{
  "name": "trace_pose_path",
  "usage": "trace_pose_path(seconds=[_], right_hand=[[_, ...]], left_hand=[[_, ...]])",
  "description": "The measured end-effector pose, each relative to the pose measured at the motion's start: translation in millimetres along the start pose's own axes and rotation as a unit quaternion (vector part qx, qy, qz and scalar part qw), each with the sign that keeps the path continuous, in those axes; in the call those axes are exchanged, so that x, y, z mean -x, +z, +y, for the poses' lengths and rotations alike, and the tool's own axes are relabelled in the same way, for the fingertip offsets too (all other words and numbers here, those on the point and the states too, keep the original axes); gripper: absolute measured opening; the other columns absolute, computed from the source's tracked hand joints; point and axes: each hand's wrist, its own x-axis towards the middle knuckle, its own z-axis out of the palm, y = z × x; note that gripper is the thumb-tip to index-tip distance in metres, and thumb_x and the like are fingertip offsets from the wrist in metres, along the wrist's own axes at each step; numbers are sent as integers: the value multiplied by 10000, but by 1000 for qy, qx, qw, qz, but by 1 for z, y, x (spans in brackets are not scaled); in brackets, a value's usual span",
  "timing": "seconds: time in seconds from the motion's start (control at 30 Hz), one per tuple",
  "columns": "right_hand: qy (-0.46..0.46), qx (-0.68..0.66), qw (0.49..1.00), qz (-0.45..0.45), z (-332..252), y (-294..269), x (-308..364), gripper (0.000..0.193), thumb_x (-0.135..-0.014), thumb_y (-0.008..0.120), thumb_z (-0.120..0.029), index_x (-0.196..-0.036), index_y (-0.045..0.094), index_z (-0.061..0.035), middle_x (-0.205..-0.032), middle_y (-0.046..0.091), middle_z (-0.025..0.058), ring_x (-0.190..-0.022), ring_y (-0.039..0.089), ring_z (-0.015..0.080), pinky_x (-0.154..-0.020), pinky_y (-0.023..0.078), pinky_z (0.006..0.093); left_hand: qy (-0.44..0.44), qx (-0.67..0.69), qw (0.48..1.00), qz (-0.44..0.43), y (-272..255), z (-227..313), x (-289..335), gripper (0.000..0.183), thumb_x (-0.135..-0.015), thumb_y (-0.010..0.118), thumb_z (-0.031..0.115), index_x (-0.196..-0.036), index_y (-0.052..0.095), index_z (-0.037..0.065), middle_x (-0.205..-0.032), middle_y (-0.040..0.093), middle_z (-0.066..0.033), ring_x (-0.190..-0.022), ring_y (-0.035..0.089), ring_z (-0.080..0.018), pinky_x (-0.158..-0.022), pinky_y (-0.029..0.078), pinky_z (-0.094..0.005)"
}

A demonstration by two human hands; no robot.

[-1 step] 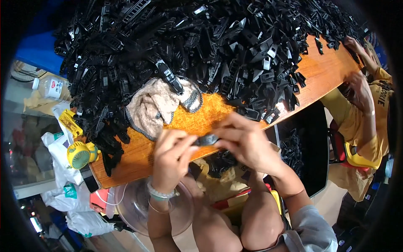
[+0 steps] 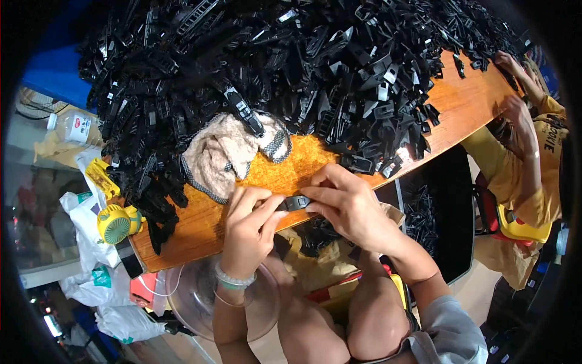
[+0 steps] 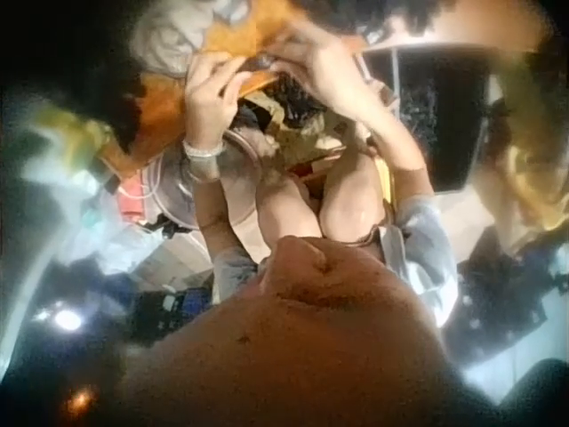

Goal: The person assembles plastic components by picking pieces from a pile and fitting small plastic parts onto plastic frames by hand.

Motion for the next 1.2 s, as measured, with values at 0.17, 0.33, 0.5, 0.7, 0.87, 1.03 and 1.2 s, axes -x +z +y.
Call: trace_pose_path(seconds=[0.17,0.33,0.5,0.7,0.87,1.03,1.2], right_hand=[[-12,76,997,20,0,7,7,258,-743,707,-40,-989,664,28,-926,565,112,-861,599,295,-677,505,389],[-28,-12,999,-31,-1,-3,30,265,-803,738,-65,-1058,688,-13,-1009,615,107,-835,612,273,-705,499,349],[-2,133,974,184,8,-21,35,222,-725,743,44,-914,641,-13,-852,574,100,-726,573,268,-615,472,355],[-7,256,940,224,18,-32,33,263,-702,761,11,-934,652,-48,-902,560,80,-758,532,253,-650,430,355],[1,290,941,176,21,-26,29,254,-717,770,-92,-946,661,-86,-1007,554,71,-880,523,259,-747,397,366],[-34,277,935,217,12,-21,26,268,-677,786,4,-909,668,-60,-1085,612,131,-870,585,293,-757,456,385],[8,-55,979,199,-2,3,20,251,-832,679,34,-1078,626,21,-909,619,132,-672,602,204,-596,473,283]], left_hand=[[-12,19,1000,-12,3,-4,-3,256,-750,737,1,-1001,694,-25,-901,582,-117,-853,550,-285,-747,459,-379],[-2,4,1000,2,-16,-8,-16,261,-768,758,60,-1001,683,-30,-895,593,-126,-832,569,-285,-742,475,-360],[-60,-157,978,126,-28,-10,-79,95,-831,691,43,-882,627,-6,-742,525,-140,-706,548,-304,-661,455,-387],[78,-313,941,102,-18,-30,-96,369,-776,619,-87,-1118,600,51,-991,507,-125,-927,553,-302,-799,464,-394],[161,-355,918,76,-34,-40,-95,326,-750,624,-62,-1059,616,43,-1005,532,-127,-894,550,-299,-744,464,-401],[19,-75,996,40,-24,-11,-38,258,-710,720,-51,-947,631,-2,-865,593,-110,-728,567,-220,-606,459,-348],[-314,288,903,-50,-34,-16,-8,297,-738,783,-46,-1004,653,-63,-804,658,-33,-644,562,-57,-548,420,-191]])
